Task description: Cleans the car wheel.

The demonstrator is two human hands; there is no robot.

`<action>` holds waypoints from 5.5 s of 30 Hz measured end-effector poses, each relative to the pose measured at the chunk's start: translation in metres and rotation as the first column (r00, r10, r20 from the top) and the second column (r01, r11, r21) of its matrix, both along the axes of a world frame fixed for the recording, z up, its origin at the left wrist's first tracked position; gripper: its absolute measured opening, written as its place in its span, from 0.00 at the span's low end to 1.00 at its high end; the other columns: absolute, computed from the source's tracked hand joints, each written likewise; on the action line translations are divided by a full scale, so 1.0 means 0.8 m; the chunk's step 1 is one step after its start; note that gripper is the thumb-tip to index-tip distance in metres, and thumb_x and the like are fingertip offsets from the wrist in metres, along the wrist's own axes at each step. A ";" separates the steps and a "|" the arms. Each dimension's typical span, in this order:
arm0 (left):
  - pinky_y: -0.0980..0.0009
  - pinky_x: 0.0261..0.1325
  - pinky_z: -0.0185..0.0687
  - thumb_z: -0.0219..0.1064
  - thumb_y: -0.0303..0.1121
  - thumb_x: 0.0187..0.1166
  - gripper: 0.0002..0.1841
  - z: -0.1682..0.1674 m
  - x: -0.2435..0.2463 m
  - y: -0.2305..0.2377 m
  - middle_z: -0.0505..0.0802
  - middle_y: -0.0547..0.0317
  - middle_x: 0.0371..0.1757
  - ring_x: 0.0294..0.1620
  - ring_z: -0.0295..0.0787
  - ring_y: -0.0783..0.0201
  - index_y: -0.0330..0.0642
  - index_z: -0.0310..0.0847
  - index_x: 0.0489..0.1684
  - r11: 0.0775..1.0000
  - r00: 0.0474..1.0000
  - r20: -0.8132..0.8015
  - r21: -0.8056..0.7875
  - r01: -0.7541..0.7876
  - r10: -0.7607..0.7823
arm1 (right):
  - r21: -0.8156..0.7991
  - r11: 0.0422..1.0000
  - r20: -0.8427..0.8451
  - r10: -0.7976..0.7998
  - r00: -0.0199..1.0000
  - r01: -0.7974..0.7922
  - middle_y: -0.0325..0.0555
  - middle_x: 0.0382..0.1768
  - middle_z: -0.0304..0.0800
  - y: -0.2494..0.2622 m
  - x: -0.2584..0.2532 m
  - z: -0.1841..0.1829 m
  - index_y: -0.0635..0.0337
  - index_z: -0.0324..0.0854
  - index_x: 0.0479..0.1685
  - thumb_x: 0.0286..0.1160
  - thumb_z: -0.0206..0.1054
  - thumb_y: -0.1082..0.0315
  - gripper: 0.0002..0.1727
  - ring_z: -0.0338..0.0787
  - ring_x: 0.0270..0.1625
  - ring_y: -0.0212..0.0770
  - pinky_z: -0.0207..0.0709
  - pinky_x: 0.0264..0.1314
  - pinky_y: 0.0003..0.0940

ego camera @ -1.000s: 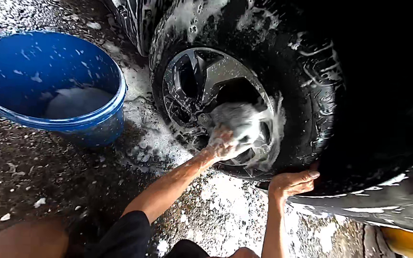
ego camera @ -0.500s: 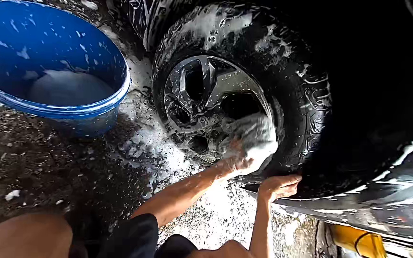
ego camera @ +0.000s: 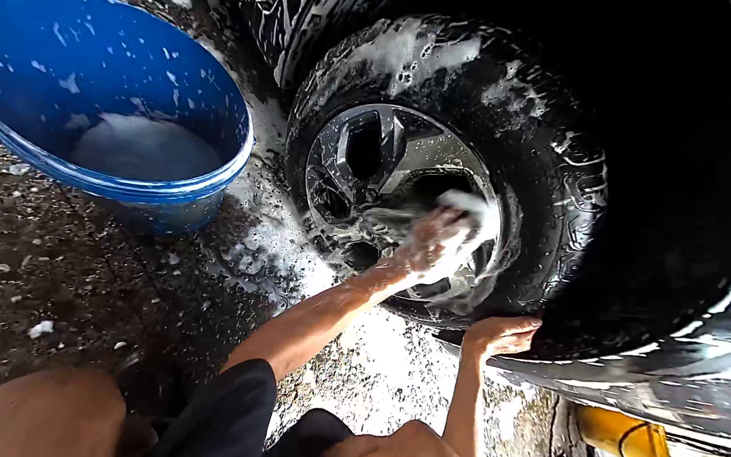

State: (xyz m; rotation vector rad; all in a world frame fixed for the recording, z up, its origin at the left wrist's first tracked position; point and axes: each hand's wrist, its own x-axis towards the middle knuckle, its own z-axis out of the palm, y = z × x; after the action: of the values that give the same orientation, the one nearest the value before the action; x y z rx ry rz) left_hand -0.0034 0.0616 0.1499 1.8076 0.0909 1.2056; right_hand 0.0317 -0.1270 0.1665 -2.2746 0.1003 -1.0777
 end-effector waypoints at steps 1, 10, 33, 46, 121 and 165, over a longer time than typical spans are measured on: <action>0.53 0.74 0.79 0.73 0.32 0.72 0.15 0.009 0.005 0.001 0.92 0.39 0.58 0.65 0.87 0.45 0.32 0.91 0.52 0.998 0.996 0.079 -0.041 0.046 -0.043 | -0.007 1.000 0.005 0.014 1.000 -0.014 0.66 0.59 0.90 -0.001 -0.001 0.000 0.78 0.78 0.67 0.94 0.38 0.60 0.30 0.87 0.68 0.51 0.73 0.76 0.41; 0.55 0.71 0.83 0.69 0.35 0.80 0.16 0.014 0.015 0.029 0.94 0.44 0.59 0.65 0.90 0.51 0.35 0.89 0.60 0.991 0.990 0.087 -0.053 0.120 -0.115 | 0.002 1.000 0.010 0.009 1.000 -0.009 0.65 0.58 0.90 -0.004 -0.004 0.000 0.77 0.80 0.66 0.93 0.41 0.59 0.29 0.88 0.67 0.49 0.74 0.75 0.40; 0.52 0.74 0.76 0.68 0.35 0.80 0.15 -0.025 0.021 0.068 0.94 0.41 0.54 0.63 0.88 0.48 0.33 0.89 0.56 0.938 0.943 -0.150 -0.141 -0.316 0.295 | 0.036 0.992 0.044 0.122 0.992 -0.124 0.63 0.61 0.91 -0.009 -0.014 -0.004 0.73 0.76 0.75 0.95 0.38 0.60 0.29 0.89 0.68 0.49 0.74 0.76 0.38; 0.53 0.56 0.88 0.74 0.33 0.74 0.09 -0.066 0.023 0.101 0.96 0.43 0.39 0.46 0.95 0.48 0.35 0.93 0.37 0.838 0.846 0.082 0.118 -0.533 0.527 | 0.054 0.987 0.152 0.142 0.978 -0.152 0.67 0.65 0.88 -0.005 0.000 -0.015 0.76 0.77 0.73 0.92 0.43 0.69 0.24 0.88 0.71 0.53 0.73 0.78 0.35; 0.50 0.75 0.77 0.69 0.30 0.74 0.09 -0.014 0.016 0.173 0.92 0.38 0.59 0.67 0.85 0.42 0.40 0.96 0.42 0.913 0.919 0.151 -0.252 -0.321 0.364 | -0.512 0.799 -0.044 0.341 0.939 -0.314 0.71 0.80 0.73 -0.005 -0.006 0.070 0.74 0.55 0.89 0.93 0.40 0.67 0.29 0.80 0.78 0.64 0.69 0.83 0.50; 0.56 0.73 0.82 0.77 0.26 0.66 0.14 -0.097 0.025 0.239 0.91 0.32 0.60 0.66 0.87 0.42 0.30 0.92 0.48 0.782 0.838 0.048 -0.393 -0.484 0.543 | -0.024 0.969 0.203 0.244 0.948 -0.244 0.62 0.85 0.67 0.026 0.019 0.025 0.77 0.54 0.88 0.93 0.34 0.68 0.29 0.66 0.89 0.42 0.53 0.92 0.28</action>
State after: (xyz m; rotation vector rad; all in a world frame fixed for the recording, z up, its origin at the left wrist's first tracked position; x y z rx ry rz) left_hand 0.0166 0.2526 0.0720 1.3808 0.7199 1.5881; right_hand 0.0471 -0.1059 0.1861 -2.0935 -0.2588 -1.1680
